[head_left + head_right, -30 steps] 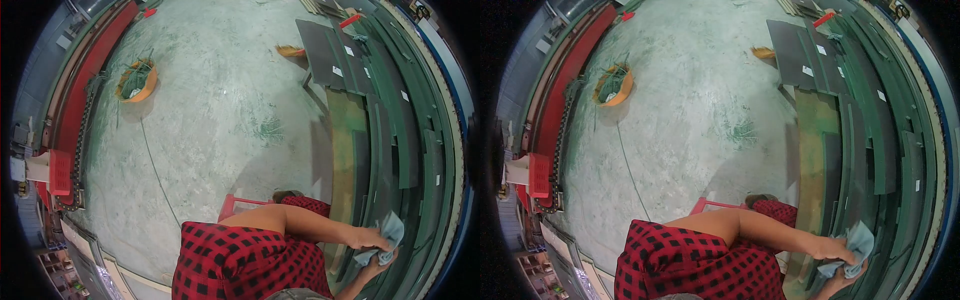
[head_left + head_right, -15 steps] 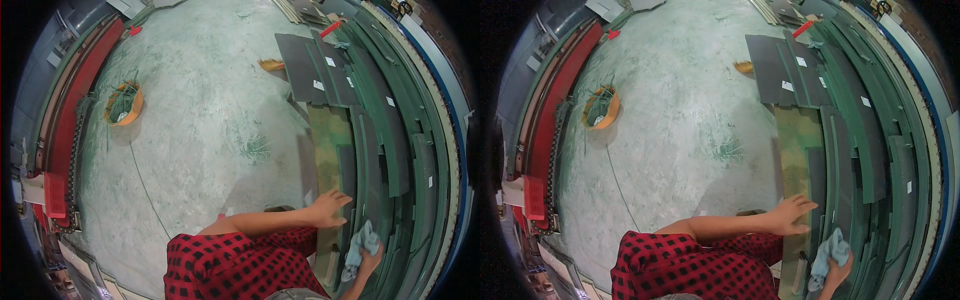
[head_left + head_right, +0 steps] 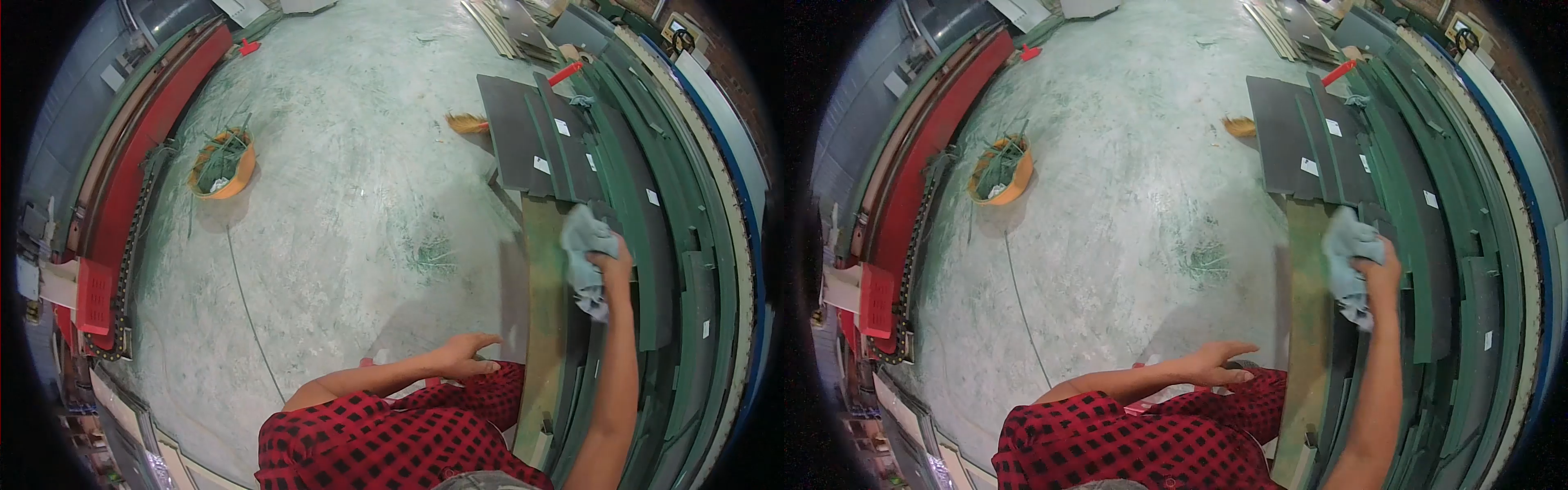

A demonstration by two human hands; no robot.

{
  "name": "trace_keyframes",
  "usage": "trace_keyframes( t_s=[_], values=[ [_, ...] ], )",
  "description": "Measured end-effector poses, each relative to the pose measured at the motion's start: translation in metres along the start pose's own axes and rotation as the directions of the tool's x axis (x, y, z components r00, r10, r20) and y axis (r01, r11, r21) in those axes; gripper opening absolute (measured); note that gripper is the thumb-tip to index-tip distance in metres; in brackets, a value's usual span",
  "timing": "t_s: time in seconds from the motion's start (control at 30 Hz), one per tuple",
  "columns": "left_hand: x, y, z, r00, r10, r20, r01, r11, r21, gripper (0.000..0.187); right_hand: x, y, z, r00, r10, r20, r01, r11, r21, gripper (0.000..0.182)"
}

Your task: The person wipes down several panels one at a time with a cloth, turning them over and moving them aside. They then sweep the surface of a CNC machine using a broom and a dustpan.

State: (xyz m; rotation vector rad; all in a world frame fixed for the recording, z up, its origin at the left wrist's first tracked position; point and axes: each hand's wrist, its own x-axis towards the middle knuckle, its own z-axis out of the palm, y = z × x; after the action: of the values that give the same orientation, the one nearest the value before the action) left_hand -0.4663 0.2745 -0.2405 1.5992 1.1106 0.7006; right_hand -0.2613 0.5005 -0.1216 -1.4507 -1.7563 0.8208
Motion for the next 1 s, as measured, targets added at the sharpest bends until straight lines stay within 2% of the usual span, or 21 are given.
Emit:
trace_keyframes(
  t_s=[0.03,0.07,0.1,0.13,0.17,0.23,0.27,0.3,0.33,0.37,0.43,0.47,0.5,0.53,0.57,0.63,0.7,0.87,0.9,0.97,1.0],
  values=[
    [-0.004,0.007,-0.004,0.998,-0.065,-0.02,0.063,0.992,-0.106,0.065,-0.004,-0.014,0.02,0.998,-0.041,0.051,0.043,0.998,-0.046,0.054],
    [-0.006,0.01,-0.007,0.991,-0.129,-0.027,0.121,0.97,-0.211,0.066,-0.008,-0.016,0.037,0.98,-0.048,0.195,0.026,0.993,0.115,0.055],
    [-0.006,0.007,-0.008,0.992,-0.127,-0.011,0.122,0.97,-0.21,0.066,-0.016,-0.022,0.053,0.966,-0.12,0.229,0.128,0.992,-0.019,0.058],
    [-0.005,0.003,-0.009,0.993,-0.097,-0.064,0.079,0.966,-0.248,0.063,-0.031,-0.032,0.063,0.959,-0.137,0.246,0.136,0.99,0.018,0.058],
    [-0.005,0.001,-0.01,0.992,-0.07,-0.108,0.036,0.958,-0.285,0.06,-0.047,-0.039,0.069,0.955,-0.147,0.256,0.138,0.989,0.054,0.058],
    [-0.004,0.015,-0.038,0.99,-0.131,0.057,0.141,0.957,-0.254,0.047,-0.07,-0.046,0.062,0.966,-0.096,0.239,0.076,0.993,0.091,0.059],
    [-0.003,0.01,-0.043,0.996,-0.08,0.048,0.093,0.904,-0.417,0.035,-0.082,-0.046,0.05,0.968,-0.068,0.243,0.036,0.99,0.134,0.06],
    [-0.003,0.025,-0.059,0.996,-0.065,0.053,0.082,0.889,-0.45,0.028,-0.095,-0.047,0.036,0.981,-0.001,0.192,-0.019,0.994,0.103,0.06],
    [0.001,0.038,-0.064,0.999,-0.027,0.017,0.032,0.806,-0.591,0.028,-0.107,-0.047,0.019,0.987,-0.01,0.159,-0.007,0.994,0.105,0.061],
    [0.003,0.058,-0.081,0.997,0.058,0.056,-0.014,0.805,-0.594,0.026,-0.12,-0.046,0.0,0.992,-0.022,0.128,0.009,0.995,0.101,0.063],
    [0.014,0.086,-0.088,0.909,0.417,-0.009,-0.325,0.695,-0.642,0.051,-0.154,-0.039,-0.038,0.995,0.094,0.028,-0.096,0.991,0.098,0.065],
    [0.016,0.117,-0.091,0.858,0.514,0.005,-0.386,0.652,-0.652,0.063,-0.17,-0.036,-0.056,0.99,0.14,-0.016,-0.137,0.982,0.129,0.067],
    [0.025,0.135,-0.085,0.695,0.717,-0.048,-0.541,0.478,-0.692,0.071,-0.185,-0.034,-0.074,0.982,0.17,-0.084,-0.162,0.982,0.093,0.068],
    [0.024,0.161,-0.073,0.631,0.767,-0.117,-0.574,0.36,-0.735,0.068,-0.201,-0.036,-0.089,0.957,0.239,-0.165,-0.212,0.963,0.165,0.068],
    [0.03,0.189,-0.049,0.482,0.802,-0.353,-0.671,0.079,-0.737,0.063,-0.216,-0.036,-0.101,0.925,0.303,-0.231,-0.247,0.938,0.243,0.067],
    [0.034,0.199,-0.045,0.479,0.8,-0.361,-0.638,0.034,-0.769,0.062,-0.247,-0.026,-0.123,0.849,0.313,-0.426,-0.261,0.949,0.175,0.067],
    [0.037,0.207,-0.042,0.453,0.797,-0.4,-0.599,-0.061,-0.799,0.06,-0.272,-0.014,-0.137,0.752,0.359,-0.553,-0.277,0.933,0.229,0.067],
    [0.041,0.222,-0.038,0.372,0.775,-0.512,-0.524,-0.28,-0.804,0.056,-0.327,0.055,-0.151,0.697,0.426,-0.577,-0.389,0.9,0.195,0.065],
    [0.042,0.224,-0.038,0.359,0.764,-0.536,-0.513,-0.319,-0.797,0.056,-0.33,0.064,-0.149,0.715,0.42,-0.559,-0.376,0.905,0.199,0.065],
    [0.042,0.227,-0.037,0.336,0.734,-0.59,-0.499,-0.392,-0.773,0.054,-0.334,0.086,-0.143,0.696,0.454,-0.557,-0.472,0.873,0.123,0.063],
    [0.042,0.228,-0.037,0.321,0.718,-0.617,-0.501,-0.424,-0.754,0.054,-0.324,0.082,-0.14,0.725,0.447,-0.524,-0.456,0.882,0.122,0.063]
  ],
)
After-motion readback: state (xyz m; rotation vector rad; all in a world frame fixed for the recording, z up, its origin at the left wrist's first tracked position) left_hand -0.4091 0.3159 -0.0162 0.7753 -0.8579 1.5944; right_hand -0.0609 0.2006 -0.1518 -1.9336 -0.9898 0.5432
